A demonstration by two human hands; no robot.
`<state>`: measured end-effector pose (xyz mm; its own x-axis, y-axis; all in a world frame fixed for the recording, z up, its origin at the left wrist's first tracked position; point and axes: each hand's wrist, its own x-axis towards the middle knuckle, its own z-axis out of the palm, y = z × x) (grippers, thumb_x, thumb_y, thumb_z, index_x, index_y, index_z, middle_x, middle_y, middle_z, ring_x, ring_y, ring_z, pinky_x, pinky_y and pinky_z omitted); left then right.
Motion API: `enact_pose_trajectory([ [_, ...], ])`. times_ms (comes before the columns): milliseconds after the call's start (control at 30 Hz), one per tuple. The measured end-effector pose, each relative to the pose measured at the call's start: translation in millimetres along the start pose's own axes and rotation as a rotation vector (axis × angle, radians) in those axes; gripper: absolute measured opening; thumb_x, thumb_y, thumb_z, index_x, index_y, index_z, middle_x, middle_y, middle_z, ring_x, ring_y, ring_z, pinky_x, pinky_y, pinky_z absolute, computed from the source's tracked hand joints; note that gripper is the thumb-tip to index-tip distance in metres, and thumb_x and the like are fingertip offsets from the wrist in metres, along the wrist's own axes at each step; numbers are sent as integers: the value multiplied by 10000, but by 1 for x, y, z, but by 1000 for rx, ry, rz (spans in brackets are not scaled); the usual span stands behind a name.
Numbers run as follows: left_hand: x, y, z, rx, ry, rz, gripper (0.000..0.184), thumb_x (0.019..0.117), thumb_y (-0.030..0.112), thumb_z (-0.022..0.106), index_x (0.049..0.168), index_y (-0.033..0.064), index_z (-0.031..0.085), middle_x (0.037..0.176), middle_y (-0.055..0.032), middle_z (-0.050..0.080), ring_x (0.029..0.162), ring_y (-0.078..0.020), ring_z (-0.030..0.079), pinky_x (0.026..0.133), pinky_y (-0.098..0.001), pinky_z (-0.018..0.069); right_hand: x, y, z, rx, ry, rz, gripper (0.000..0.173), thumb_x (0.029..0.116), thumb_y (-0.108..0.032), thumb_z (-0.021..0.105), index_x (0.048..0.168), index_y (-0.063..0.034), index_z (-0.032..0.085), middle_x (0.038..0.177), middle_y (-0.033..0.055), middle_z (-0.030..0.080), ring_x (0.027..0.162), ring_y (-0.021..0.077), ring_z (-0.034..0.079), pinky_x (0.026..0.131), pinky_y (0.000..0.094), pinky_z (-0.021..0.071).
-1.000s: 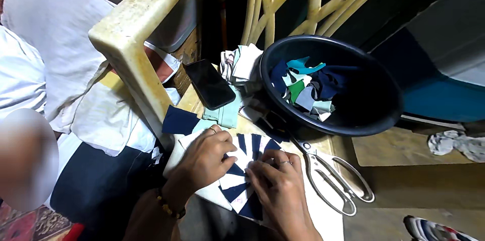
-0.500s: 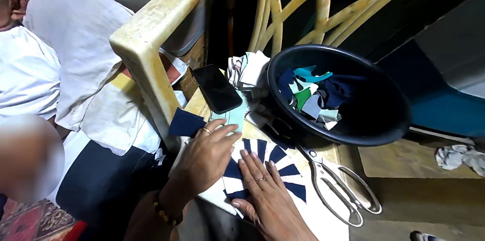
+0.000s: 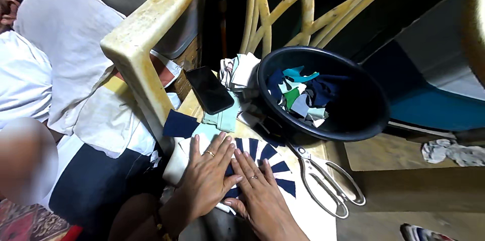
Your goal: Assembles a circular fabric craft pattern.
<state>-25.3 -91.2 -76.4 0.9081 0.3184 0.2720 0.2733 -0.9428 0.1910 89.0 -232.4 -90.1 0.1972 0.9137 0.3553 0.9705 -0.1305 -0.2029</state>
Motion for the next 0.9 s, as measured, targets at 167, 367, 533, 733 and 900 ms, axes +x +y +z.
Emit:
enact_pose_trajectory([
  [167,-1,-3,-2,-21,-26,-52,801,1018,648,332,1511,37,491,1604,-107,430,1516,-329,337,1125,-798,92,0,-2,1,-5,6,-6,889,971,-711,273,1406,-9,603,1528,141,525,1406,322,515,1129,651,335],
  [367,5,-14,-12,-164,223,-12,466,1032,329,505,1385,51,632,1483,-100,576,1433,-375,462,1114,-786,195,4,1,-2,121,88,25,787,1005,-648,341,1417,-28,599,1527,128,530,1434,349,475,1124,718,290],
  [533,16,-33,-15,-225,314,-23,151,917,119,668,981,122,805,1134,-63,739,1222,-341,617,1082,-725,271,8,4,-11,192,329,66,189,905,-180,634,961,-97,794,1191,157,720,1215,423,621,1048,606,451],
  [733,29,-34,-12,-228,223,40,120,908,140,677,906,131,797,965,-41,714,1105,-296,632,1039,-646,326,10,5,-1,117,339,104,202,859,-208,622,839,-139,811,955,60,739,1001,326,650,870,442,506],
  [900,33,-28,-13,-253,171,-54,107,880,200,750,880,99,787,974,-71,717,1140,-330,619,1047,-645,326,11,6,-1,101,327,104,213,858,-230,617,819,-143,808,954,53,740,982,311,644,850,430,495],
])
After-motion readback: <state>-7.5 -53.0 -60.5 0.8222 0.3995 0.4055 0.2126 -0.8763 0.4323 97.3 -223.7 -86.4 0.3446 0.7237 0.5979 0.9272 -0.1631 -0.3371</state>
